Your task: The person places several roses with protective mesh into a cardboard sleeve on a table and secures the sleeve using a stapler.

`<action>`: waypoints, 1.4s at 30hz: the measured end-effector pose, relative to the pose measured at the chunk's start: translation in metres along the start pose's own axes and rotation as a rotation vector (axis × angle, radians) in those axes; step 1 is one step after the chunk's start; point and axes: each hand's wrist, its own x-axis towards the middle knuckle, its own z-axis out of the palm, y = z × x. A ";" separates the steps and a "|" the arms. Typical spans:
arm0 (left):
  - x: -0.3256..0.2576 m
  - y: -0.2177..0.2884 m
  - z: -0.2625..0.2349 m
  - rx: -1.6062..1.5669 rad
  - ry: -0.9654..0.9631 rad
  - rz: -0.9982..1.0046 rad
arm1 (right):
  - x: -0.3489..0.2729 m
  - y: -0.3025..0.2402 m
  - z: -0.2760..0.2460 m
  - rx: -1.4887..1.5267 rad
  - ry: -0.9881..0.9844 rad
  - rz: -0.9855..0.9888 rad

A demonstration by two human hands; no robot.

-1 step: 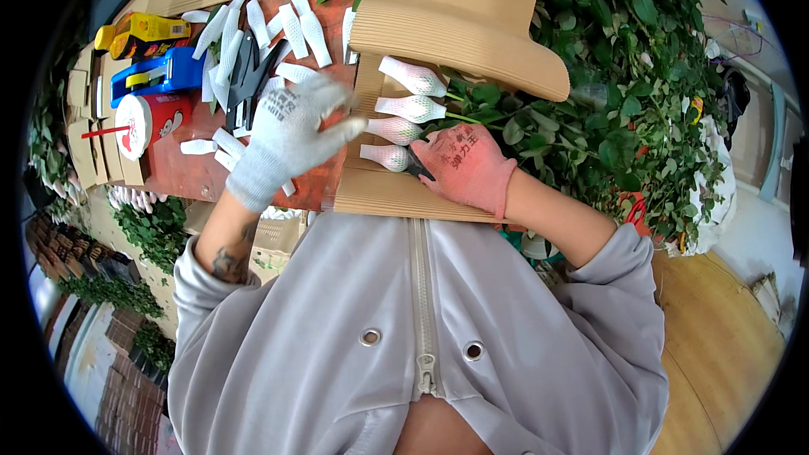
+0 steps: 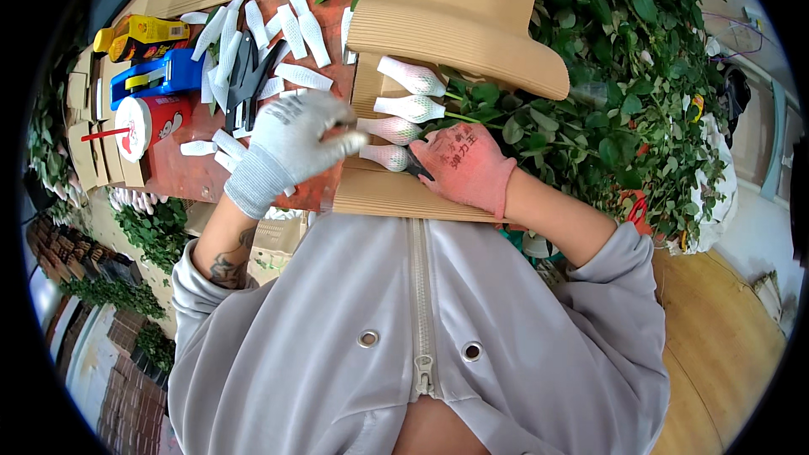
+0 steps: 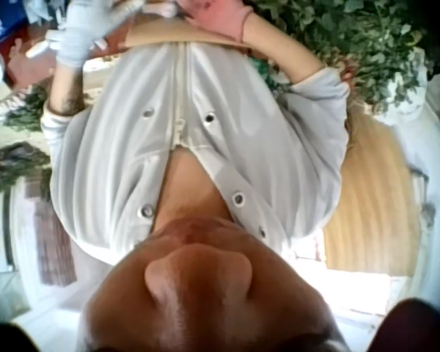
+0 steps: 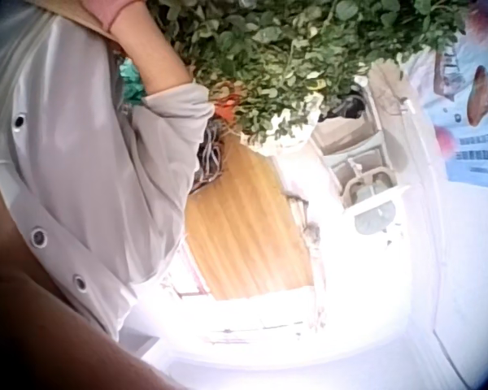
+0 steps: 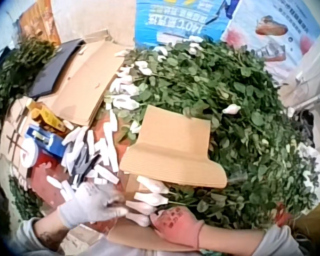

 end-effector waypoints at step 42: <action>-0.001 0.019 0.000 -0.276 -0.348 0.197 | -0.023 -0.008 -0.028 -0.070 0.109 0.043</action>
